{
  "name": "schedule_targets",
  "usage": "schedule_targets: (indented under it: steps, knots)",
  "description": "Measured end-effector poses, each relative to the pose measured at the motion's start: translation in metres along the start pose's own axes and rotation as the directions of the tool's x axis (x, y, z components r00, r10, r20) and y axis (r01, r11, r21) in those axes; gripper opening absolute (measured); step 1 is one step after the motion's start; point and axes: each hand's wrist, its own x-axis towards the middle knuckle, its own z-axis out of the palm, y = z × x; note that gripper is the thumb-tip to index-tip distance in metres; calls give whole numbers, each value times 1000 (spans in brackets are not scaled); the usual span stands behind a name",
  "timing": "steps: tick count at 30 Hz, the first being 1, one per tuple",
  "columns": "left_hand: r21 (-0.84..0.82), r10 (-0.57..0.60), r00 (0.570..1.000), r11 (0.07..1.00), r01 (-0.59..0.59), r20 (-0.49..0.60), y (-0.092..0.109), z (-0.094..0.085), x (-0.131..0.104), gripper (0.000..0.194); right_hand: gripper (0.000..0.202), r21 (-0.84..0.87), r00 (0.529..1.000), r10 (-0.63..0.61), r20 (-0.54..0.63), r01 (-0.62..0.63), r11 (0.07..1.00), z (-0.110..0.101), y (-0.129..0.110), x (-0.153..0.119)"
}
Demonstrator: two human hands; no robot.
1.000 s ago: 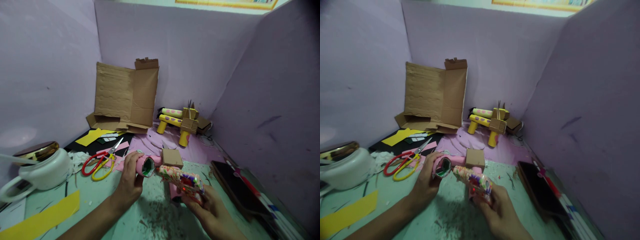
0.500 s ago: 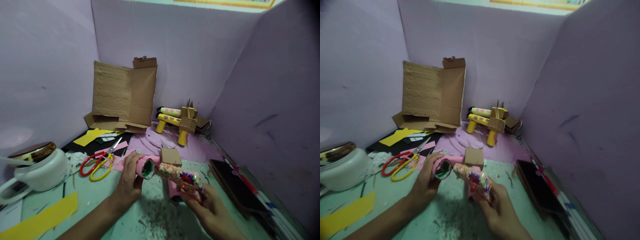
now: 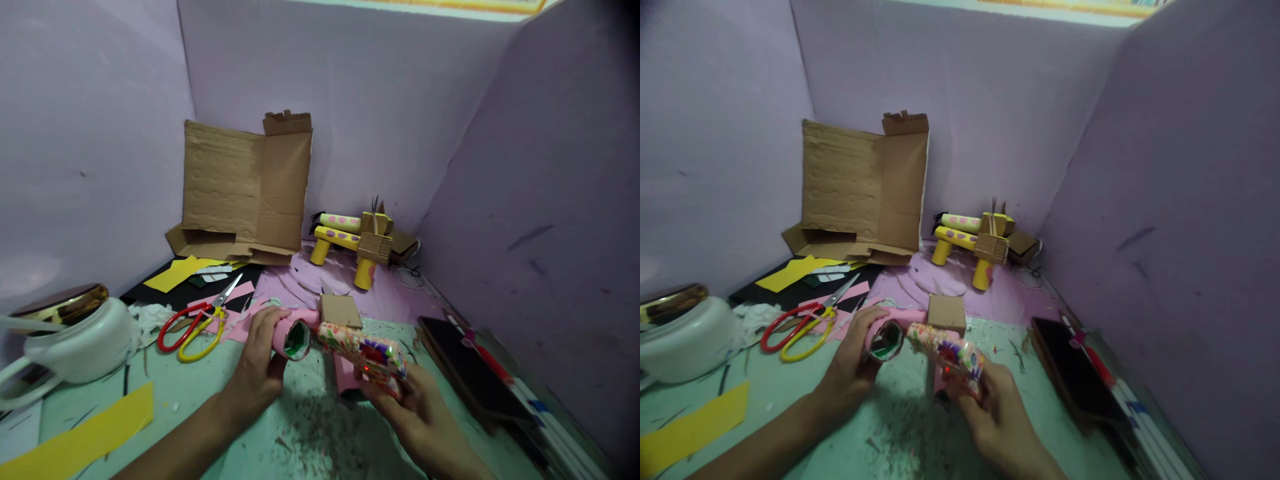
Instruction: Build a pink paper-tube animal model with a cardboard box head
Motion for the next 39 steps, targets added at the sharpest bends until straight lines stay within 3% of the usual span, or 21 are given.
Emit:
schedule_targets:
  steps: [14,26,39]
  knots:
    - [-68,-13,990,997,23,137,5,1,1,56,18,8,999,-46,-13,46,999,-2,15,-2]
    - [-72,-8,990,997,18,144,7,2,0,50,20,-57,995,-67,-72,63,996,3,3,-4]
    - [-32,-12,991,999,17,132,6,2,0,53,16,-67,991,-132,-37,129,989,7,-1,-5]
